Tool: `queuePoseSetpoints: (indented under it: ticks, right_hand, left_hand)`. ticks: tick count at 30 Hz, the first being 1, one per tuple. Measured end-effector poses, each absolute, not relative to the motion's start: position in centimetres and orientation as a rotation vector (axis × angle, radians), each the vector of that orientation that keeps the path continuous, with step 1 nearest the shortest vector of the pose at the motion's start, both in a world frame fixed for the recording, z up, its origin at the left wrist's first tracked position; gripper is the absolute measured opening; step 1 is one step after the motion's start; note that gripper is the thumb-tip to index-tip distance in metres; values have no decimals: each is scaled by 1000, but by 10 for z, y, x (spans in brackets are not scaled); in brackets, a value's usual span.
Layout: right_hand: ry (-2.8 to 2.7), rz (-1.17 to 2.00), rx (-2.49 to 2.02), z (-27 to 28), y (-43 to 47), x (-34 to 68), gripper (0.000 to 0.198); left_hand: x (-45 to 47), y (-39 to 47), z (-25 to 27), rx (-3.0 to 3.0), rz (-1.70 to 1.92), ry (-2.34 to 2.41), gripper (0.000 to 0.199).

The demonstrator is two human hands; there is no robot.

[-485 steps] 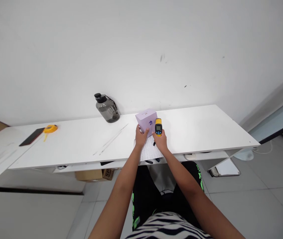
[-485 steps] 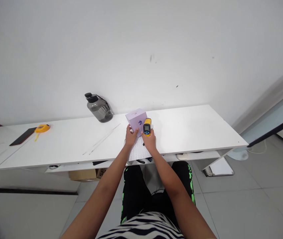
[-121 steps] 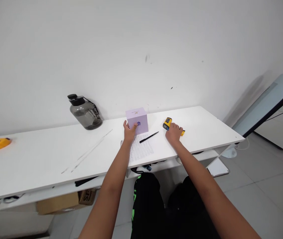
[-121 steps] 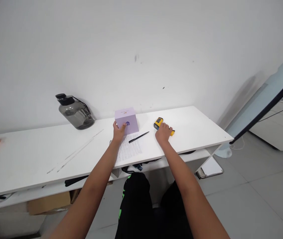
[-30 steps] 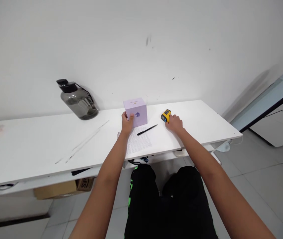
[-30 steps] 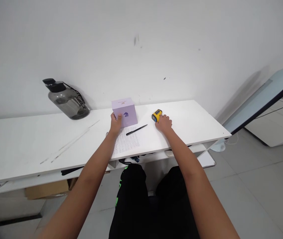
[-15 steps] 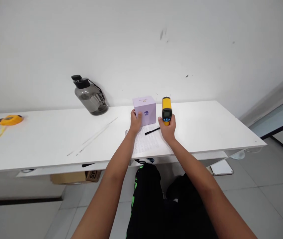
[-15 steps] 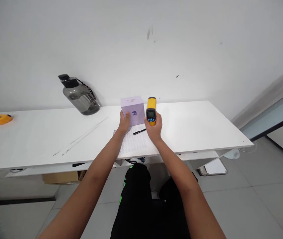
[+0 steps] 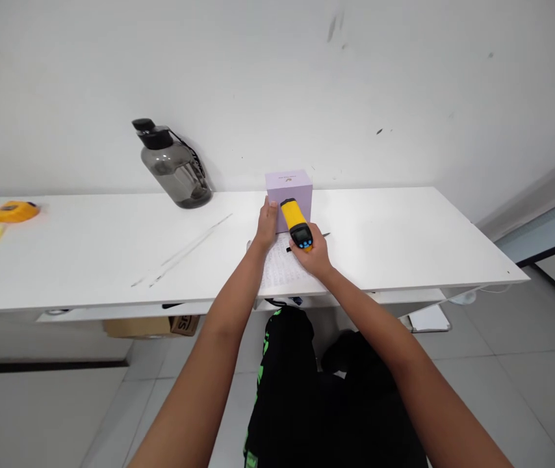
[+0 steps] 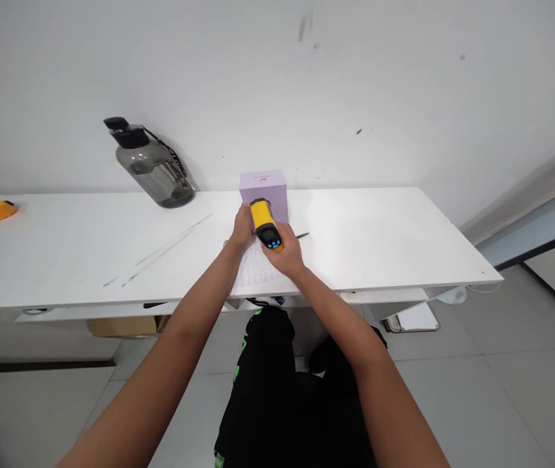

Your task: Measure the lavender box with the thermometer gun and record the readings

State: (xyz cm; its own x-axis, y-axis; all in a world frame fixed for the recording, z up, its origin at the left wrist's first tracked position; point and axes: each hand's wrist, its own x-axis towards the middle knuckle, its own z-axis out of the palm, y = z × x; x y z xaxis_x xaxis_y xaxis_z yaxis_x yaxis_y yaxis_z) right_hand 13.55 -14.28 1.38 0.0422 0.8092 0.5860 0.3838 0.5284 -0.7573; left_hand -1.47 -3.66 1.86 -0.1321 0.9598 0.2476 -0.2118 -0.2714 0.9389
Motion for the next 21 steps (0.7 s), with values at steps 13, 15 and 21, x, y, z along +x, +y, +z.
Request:
queuePoseSetpoints:
  ticks: [13, 15, 21]
  right_hand:
    - [-1100, 860, -1119, 19, -139, 131, 43]
    - [-1088, 847, -1135, 20, -138, 131, 41]
    - [-1121, 826, -1161, 22, -137, 130, 36]
  left_hand:
    - [-16, -12, -10, 1267, 1670, 1160, 84]
    - [-15, -12, -12, 1305, 1666, 1175, 82]
    - [-15, -16, -11, 1370, 1674, 1215, 87]
